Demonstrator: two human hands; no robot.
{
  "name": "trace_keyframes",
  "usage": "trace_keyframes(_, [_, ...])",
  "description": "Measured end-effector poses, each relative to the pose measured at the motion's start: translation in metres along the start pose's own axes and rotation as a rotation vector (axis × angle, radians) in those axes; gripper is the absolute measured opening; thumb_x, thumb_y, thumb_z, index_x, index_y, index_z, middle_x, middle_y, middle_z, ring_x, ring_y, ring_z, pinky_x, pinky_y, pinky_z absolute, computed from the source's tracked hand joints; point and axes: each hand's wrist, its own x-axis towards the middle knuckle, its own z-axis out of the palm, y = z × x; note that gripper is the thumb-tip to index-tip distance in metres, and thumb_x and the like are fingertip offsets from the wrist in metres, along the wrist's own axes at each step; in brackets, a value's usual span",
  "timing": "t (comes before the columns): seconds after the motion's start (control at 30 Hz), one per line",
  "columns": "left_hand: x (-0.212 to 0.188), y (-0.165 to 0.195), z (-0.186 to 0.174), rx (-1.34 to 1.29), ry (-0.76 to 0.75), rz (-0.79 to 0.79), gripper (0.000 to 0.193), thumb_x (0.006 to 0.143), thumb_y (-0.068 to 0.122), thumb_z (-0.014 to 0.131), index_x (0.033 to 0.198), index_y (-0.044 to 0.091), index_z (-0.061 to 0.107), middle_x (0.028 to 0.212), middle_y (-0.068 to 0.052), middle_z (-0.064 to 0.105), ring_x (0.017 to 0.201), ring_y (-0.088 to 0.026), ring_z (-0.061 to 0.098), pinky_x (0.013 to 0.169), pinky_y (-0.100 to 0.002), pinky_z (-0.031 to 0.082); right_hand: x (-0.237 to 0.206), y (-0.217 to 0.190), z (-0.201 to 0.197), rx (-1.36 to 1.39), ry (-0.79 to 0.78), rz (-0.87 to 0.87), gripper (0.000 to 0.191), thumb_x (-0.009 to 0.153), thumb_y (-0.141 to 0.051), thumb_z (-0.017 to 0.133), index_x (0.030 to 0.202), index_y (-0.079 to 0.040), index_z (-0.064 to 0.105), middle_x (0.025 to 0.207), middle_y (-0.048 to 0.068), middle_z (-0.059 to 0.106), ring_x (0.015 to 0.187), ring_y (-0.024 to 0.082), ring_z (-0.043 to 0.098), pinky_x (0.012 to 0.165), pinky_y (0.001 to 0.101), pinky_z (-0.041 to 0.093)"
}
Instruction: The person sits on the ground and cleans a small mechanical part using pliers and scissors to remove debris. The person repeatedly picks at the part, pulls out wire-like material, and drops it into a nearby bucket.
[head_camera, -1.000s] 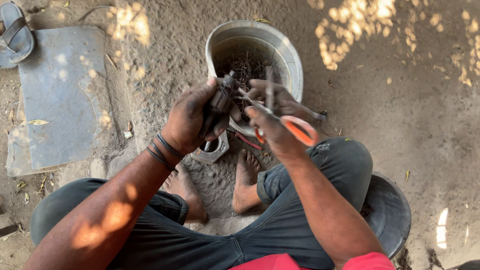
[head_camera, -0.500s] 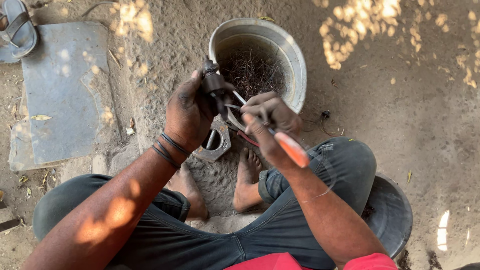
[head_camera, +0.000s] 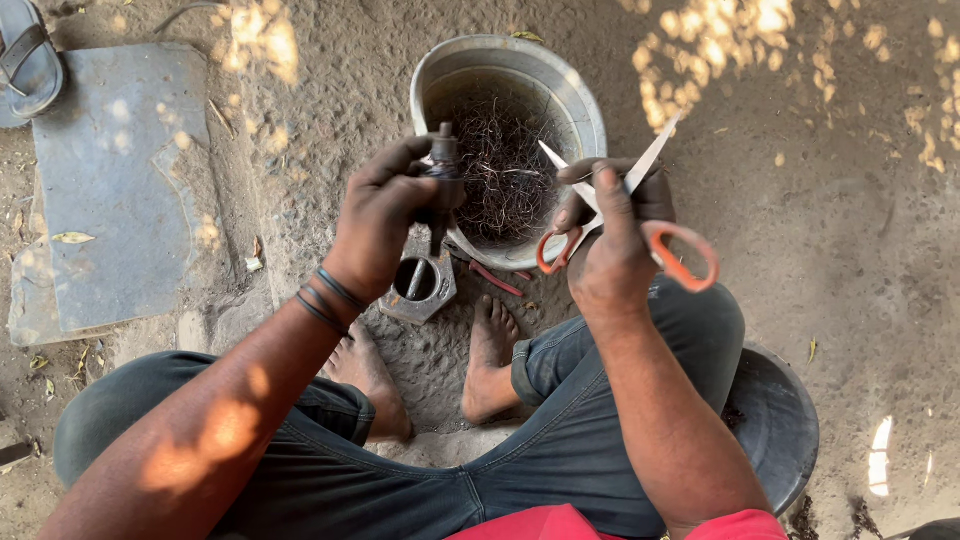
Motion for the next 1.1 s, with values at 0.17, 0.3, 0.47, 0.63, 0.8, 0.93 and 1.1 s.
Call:
trace_keyframes(0.17, [-0.002, 0.013, 0.008, -0.338, -0.077, -0.225, 0.054, 0.095, 0.021, 0.037, 0.141, -0.003, 0.052, 0.090, -0.017, 0.067, 0.062, -0.016, 0.055, 0.052, -0.031, 0.047, -0.001, 0.008, 0.006, -0.125, -0.138, 0.124, 0.028, 0.096, -0.016, 0.069, 0.122, -0.009, 0.060, 0.108, 0.009, 0.070, 0.072, 0.010, 0.064, 0.060, 0.0243, 0.057])
trace_keyframes(0.3, [-0.004, 0.014, 0.017, -0.259, -0.072, -0.275, 0.051, 0.094, 0.021, 0.037, 0.137, -0.001, 0.054, 0.087, -0.015, 0.066, 0.056, -0.015, 0.052, 0.045, -0.030, 0.042, -0.013, 0.020, 0.019, -0.414, -0.295, -0.022, 0.030, 0.091, -0.014, 0.075, 0.118, -0.006, 0.065, 0.111, 0.005, 0.068, 0.099, 0.008, 0.065, 0.089, 0.0246, 0.059])
trace_keyframes(0.47, [-0.004, 0.012, 0.013, -0.443, -0.104, -0.324, 0.051, 0.095, 0.023, 0.035, 0.138, 0.001, 0.053, 0.085, -0.017, 0.067, 0.054, -0.016, 0.052, 0.046, -0.031, 0.045, -0.014, 0.028, 0.017, -0.329, -0.288, 0.057, 0.006, 0.104, -0.012, 0.071, 0.107, -0.008, 0.069, 0.111, 0.005, 0.070, 0.082, 0.006, 0.068, 0.070, 0.0234, 0.060])
trace_keyframes(0.63, [0.000, 0.008, 0.009, -0.518, 0.076, -0.265, 0.050, 0.099, 0.021, 0.034, 0.144, 0.003, 0.047, 0.091, -0.020, 0.070, 0.062, -0.021, 0.061, 0.057, -0.034, 0.053, -0.021, 0.034, 0.023, -0.424, -0.275, 0.036, 0.006, 0.101, -0.011, 0.070, 0.100, -0.006, 0.067, 0.105, 0.006, 0.072, 0.076, 0.005, 0.067, 0.062, 0.0234, 0.060])
trace_keyframes(0.8, [-0.002, 0.000, 0.006, -0.474, 0.149, -0.214, 0.049, 0.105, 0.024, 0.033, 0.147, 0.002, 0.043, 0.094, -0.018, 0.070, 0.064, -0.019, 0.063, 0.057, -0.033, 0.053, -0.024, 0.033, 0.030, -0.338, -0.351, -0.047, 0.012, 0.101, -0.007, 0.071, 0.094, -0.007, 0.061, 0.116, 0.006, 0.067, 0.085, 0.004, 0.065, 0.070, 0.0226, 0.059])
trace_keyframes(0.93, [-0.001, -0.002, 0.000, -0.429, 0.164, -0.154, 0.048, 0.105, 0.028, 0.034, 0.144, 0.004, 0.046, 0.084, -0.015, 0.070, 0.049, -0.013, 0.054, 0.041, -0.025, 0.042, -0.029, 0.035, 0.038, -0.517, -0.489, -0.274, 0.009, 0.102, -0.004, 0.071, 0.099, -0.005, 0.062, 0.114, 0.009, 0.070, 0.095, 0.010, 0.067, 0.080, 0.0258, 0.059])
trace_keyframes(1.1, [-0.002, -0.003, 0.003, -0.120, 0.253, 0.019, 0.042, 0.104, 0.017, 0.056, 0.142, 0.001, 0.052, 0.096, -0.006, 0.069, 0.070, -0.010, 0.062, 0.058, -0.024, 0.053, -0.036, 0.030, 0.041, -0.444, -0.457, -0.173, 0.010, 0.097, -0.005, 0.070, 0.091, -0.007, 0.063, 0.106, 0.012, 0.072, 0.069, 0.006, 0.067, 0.060, 0.0231, 0.057])
